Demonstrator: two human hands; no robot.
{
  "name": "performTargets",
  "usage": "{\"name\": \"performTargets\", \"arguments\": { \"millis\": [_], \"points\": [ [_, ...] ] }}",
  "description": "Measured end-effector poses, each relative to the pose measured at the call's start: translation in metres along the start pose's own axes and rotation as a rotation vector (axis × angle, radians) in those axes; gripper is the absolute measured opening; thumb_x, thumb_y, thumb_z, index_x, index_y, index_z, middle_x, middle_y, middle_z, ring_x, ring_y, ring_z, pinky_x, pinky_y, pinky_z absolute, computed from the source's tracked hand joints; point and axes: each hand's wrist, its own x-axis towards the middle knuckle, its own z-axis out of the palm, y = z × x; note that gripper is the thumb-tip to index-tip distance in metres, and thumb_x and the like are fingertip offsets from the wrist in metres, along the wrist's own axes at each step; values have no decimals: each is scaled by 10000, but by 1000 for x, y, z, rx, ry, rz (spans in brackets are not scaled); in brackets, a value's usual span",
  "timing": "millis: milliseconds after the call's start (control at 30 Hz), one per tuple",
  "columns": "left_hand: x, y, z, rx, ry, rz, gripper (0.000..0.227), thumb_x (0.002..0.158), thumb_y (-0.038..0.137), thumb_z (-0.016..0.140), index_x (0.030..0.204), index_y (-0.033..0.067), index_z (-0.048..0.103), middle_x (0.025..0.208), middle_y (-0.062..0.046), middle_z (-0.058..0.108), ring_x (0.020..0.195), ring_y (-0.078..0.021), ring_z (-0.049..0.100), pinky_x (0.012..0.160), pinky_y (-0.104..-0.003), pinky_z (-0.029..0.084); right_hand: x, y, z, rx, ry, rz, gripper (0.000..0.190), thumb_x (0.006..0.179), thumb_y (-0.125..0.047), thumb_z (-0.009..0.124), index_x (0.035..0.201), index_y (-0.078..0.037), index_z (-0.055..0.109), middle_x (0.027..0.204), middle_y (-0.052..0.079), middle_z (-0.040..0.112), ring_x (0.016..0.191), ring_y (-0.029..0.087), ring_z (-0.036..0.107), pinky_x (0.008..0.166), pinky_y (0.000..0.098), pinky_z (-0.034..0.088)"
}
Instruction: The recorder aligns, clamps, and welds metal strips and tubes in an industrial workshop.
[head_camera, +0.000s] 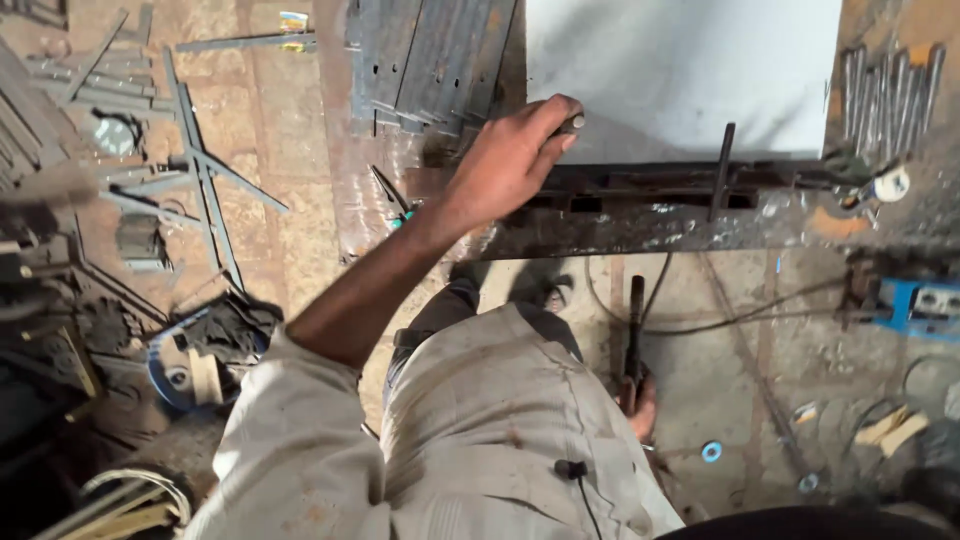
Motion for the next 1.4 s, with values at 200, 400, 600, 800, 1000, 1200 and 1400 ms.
{"name": "performTargets", "arguments": {
  "millis": [200,400,600,800,1000,1200,1400],
  "points": [
    [-17,-70,17,84,-338,145,230,1056,191,585,1256,78,580,1117,-163,710,932,-378,722,784,-477,561,-61,-24,45,26,45,-19,439,1034,-303,581,1367,-18,551,948,52,665,804,122,599,700,283,492],
    [-26,-106,20,169,-508,221,245,1059,225,572,1235,60,616,1116,-162,705,939,-360,709,795,-480,565,-69,-112,87,37,-21,35,468,1028,-359,585,1379,-50,582,944,118,695,844,173,622,743,330,502],
    [-15,-118,17,313,-711,116,347,1083,374,598,1182,42,620,998,-169,689,895,-341,699,807,-487,550,-92,-151,142,-93,-287,124,546,980,-493,559,1343,-87,581,770,139,719,706,295,719,621,417,529],
    [-9,-129,21,290,-607,264,489,976,458,747,1163,15,658,1009,-216,702,918,-408,683,779,-524,519,-135,-148,196,-83,-304,87,510,1011,-477,553,1345,-93,597,749,177,702,700,360,704,606,446,505],
    [4,-142,31,326,-639,274,414,903,385,815,1130,52,720,1013,-194,736,963,-394,695,819,-503,524,-167,-199,226,-48,-364,17,491,1016,-452,548,1320,-69,583,754,216,693,698,403,694,605,476,499],
    [17,-144,39,352,-718,417,439,864,404,828,1103,55,712,970,-176,729,914,-376,704,770,-494,531,-149,-299,262,-73,-467,-126,497,1005,-440,534,1323,-60,568,866,238,712,784,445,682,654,522,505],
    [22,-151,36,248,-705,562,341,859,379,821,983,76,726,914,-162,735,885,-388,704,733,-513,531,-91,-422,380,-111,-643,-266,475,1000,-477,576,1295,-106,584,1146,215,703,1044,425,661,871,513,511]
  ]
}}
